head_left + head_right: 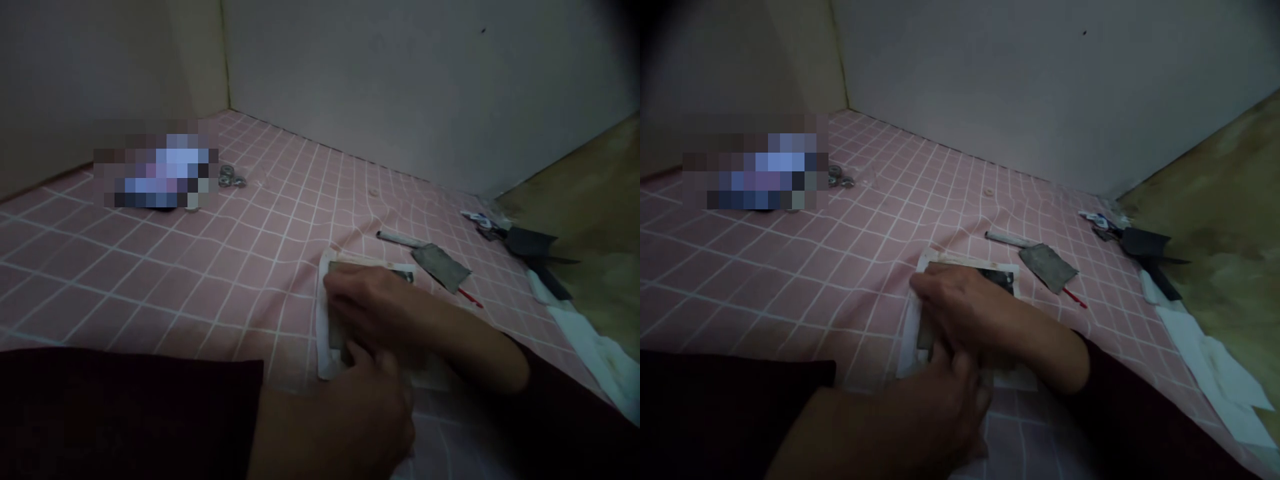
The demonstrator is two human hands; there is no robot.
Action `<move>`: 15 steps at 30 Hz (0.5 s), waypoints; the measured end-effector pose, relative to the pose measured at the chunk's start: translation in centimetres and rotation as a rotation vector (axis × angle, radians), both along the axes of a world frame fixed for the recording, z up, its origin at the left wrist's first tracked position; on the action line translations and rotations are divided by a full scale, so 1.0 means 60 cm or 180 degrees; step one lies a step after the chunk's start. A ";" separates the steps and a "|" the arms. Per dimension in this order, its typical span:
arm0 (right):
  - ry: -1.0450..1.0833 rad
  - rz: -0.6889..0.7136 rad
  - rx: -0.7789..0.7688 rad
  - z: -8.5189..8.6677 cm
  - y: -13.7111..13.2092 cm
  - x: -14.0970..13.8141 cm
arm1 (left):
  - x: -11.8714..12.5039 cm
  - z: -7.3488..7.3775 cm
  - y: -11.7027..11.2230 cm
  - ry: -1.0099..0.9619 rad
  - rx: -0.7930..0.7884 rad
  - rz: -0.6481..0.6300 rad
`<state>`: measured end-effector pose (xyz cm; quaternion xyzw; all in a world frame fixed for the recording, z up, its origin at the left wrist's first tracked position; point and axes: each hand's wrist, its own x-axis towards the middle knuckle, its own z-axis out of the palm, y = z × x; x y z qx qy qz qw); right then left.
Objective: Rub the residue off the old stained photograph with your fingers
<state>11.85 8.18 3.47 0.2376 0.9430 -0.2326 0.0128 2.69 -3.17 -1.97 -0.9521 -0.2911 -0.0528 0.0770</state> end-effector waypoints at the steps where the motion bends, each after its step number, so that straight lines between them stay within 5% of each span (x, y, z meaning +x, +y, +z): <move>1: -0.0048 0.0176 -0.0227 0.001 0.000 0.001 | 0.000 0.002 0.000 0.0054 -0.0010 -0.0068; 3: -0.0108 0.0363 -0.0465 0.001 0.000 0.003 | 0.001 0.002 0.000 0.0131 0.0013 -0.0205; 7: 0.0049 -0.0142 0.0050 0.000 0.004 0.005 | 0.009 -0.008 0.002 0.0030 0.0318 0.0034; 11: -0.0119 0.0098 -0.0419 -0.004 0.004 0.006 | 0.013 -0.019 0.006 0.0000 0.0497 0.0003; 15: 0.0055 -0.0288 0.0014 -0.010 0.008 0.008 | 0.011 -0.028 0.007 0.0016 0.0666 -0.0004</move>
